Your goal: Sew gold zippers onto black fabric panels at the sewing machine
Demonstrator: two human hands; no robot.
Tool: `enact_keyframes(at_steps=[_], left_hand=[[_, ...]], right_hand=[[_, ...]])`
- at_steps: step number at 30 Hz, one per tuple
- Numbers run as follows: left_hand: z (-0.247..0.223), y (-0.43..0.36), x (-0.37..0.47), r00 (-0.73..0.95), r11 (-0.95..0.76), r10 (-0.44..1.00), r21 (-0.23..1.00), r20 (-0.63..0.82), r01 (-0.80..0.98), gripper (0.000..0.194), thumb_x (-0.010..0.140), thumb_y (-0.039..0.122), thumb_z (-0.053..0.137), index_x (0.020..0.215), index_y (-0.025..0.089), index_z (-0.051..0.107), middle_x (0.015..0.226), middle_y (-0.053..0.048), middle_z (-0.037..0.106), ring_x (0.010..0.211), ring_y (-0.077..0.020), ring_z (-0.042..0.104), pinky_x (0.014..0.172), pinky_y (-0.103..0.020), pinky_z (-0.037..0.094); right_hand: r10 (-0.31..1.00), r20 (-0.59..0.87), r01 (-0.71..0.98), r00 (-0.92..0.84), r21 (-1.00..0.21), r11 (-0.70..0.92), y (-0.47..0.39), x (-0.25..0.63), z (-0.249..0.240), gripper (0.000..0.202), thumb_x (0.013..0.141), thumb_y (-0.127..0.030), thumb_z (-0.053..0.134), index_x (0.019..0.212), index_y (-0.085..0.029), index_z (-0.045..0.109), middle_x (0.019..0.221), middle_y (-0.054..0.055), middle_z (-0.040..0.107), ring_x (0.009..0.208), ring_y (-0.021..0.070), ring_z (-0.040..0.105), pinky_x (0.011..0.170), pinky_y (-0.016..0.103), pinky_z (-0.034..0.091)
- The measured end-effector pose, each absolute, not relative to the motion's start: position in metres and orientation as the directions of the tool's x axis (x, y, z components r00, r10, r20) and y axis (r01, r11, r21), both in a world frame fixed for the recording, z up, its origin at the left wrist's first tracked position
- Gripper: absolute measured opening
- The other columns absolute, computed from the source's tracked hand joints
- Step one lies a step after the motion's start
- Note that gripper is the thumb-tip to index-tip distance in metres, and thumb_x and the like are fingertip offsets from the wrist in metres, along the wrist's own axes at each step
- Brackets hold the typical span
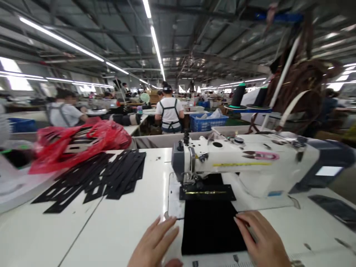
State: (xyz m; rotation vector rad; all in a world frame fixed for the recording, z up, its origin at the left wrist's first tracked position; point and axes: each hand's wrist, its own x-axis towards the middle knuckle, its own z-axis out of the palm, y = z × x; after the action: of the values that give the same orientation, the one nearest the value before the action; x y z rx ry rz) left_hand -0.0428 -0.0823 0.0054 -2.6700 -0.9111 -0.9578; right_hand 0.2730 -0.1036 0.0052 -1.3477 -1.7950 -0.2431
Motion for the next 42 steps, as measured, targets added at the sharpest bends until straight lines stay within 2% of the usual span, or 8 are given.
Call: enact_keyframes(at_steps=[6,10,14,19,29,33,37,42], left_hand=[[0.020,-0.028,0.000,0.625,-0.741,0.609,0.067,0.489,0.668,0.027,0.082,0.008,0.052,0.108,0.015,0.056,0.115,-0.012,0.061,0.103,-0.0236,0.060,0.095,-0.045,0.047],[0.014,0.001,0.009,0.696,-0.774,0.583,0.028,0.418,0.632,0.023,0.080,0.005,0.051,0.101,0.010,0.059,0.103,-0.014,0.065,0.099,-0.0238,0.061,0.095,-0.041,0.047],[0.011,0.009,0.009,0.737,-0.808,0.554,0.035,0.387,0.588,0.022,0.080,0.006,0.050,0.101,0.007,0.058,0.098,-0.015,0.065,0.101,-0.0247,0.059,0.096,-0.040,0.044],[0.013,0.017,0.007,0.685,-0.765,0.630,0.139,0.364,0.629,0.018,0.076,0.007,0.057,0.093,0.012,0.061,0.085,-0.009,0.066,0.083,-0.0227,0.062,0.078,-0.036,0.051],[0.018,0.027,0.003,0.598,-0.700,0.710,0.282,0.372,0.656,0.015,0.083,0.008,0.052,0.086,0.017,0.063,0.077,-0.003,0.066,0.077,-0.0171,0.061,0.076,-0.032,0.047],[0.010,0.019,0.003,0.678,-0.794,0.594,0.176,0.433,0.582,0.010,0.082,0.011,0.055,0.089,0.014,0.061,0.088,-0.006,0.066,0.086,-0.0180,0.061,0.091,-0.037,0.043],[0.001,0.016,0.007,0.689,-0.826,0.489,0.028,0.535,0.563,0.012,0.085,0.009,0.048,0.085,0.011,0.060,0.084,-0.008,0.064,0.086,-0.0195,0.060,0.091,-0.039,0.045],[-0.006,0.016,0.012,0.639,-0.811,0.439,-0.027,0.631,0.584,0.021,0.089,0.010,0.038,0.088,0.009,0.059,0.080,-0.008,0.063,0.084,-0.0197,0.060,0.085,-0.038,0.048]], right_hand=[[0.602,0.695,0.807,-0.392,-0.055,0.588,-0.060,0.220,0.035,0.020,0.090,-0.015,0.043,0.090,-0.017,0.063,0.088,0.007,0.067,0.083,0.0195,0.061,0.076,0.036,0.050],[0.564,0.678,0.782,-0.471,0.025,0.623,-0.026,0.203,0.021,0.023,0.087,-0.011,0.043,0.098,-0.014,0.063,0.094,0.008,0.069,0.087,0.0217,0.063,0.079,0.038,0.052],[0.555,0.682,0.776,-0.477,0.029,0.630,-0.016,0.198,0.004,0.026,0.085,-0.007,0.042,0.099,-0.012,0.063,0.094,0.010,0.069,0.084,0.0208,0.063,0.073,0.034,0.054],[0.569,0.665,0.780,-0.483,0.031,0.625,-0.030,0.191,0.000,0.030,0.090,-0.011,0.036,0.088,-0.014,0.065,0.081,0.008,0.066,0.074,0.0214,0.062,0.067,0.037,0.053],[0.744,0.477,0.831,-0.468,-0.051,0.555,-0.017,0.187,-0.006,0.025,0.087,-0.018,0.048,0.107,-0.012,0.061,0.084,0.009,0.067,0.071,0.0216,0.064,0.065,0.035,0.052],[0.696,0.511,0.800,-0.505,-0.024,0.599,-0.019,0.186,-0.003,0.025,0.089,-0.015,0.042,0.100,-0.014,0.064,0.077,0.006,0.067,0.065,0.0180,0.063,0.061,0.030,0.049],[0.644,0.575,0.795,-0.504,0.019,0.606,-0.022,0.183,0.006,0.033,0.089,-0.011,0.035,0.080,-0.017,0.066,0.064,0.004,0.063,0.055,0.0167,0.059,0.053,0.030,0.046],[0.616,0.676,0.797,-0.405,-0.069,0.600,-0.019,0.183,0.008,0.028,0.089,-0.015,0.036,0.087,-0.018,0.064,0.096,0.008,0.068,0.090,0.0228,0.063,0.078,0.037,0.050]])
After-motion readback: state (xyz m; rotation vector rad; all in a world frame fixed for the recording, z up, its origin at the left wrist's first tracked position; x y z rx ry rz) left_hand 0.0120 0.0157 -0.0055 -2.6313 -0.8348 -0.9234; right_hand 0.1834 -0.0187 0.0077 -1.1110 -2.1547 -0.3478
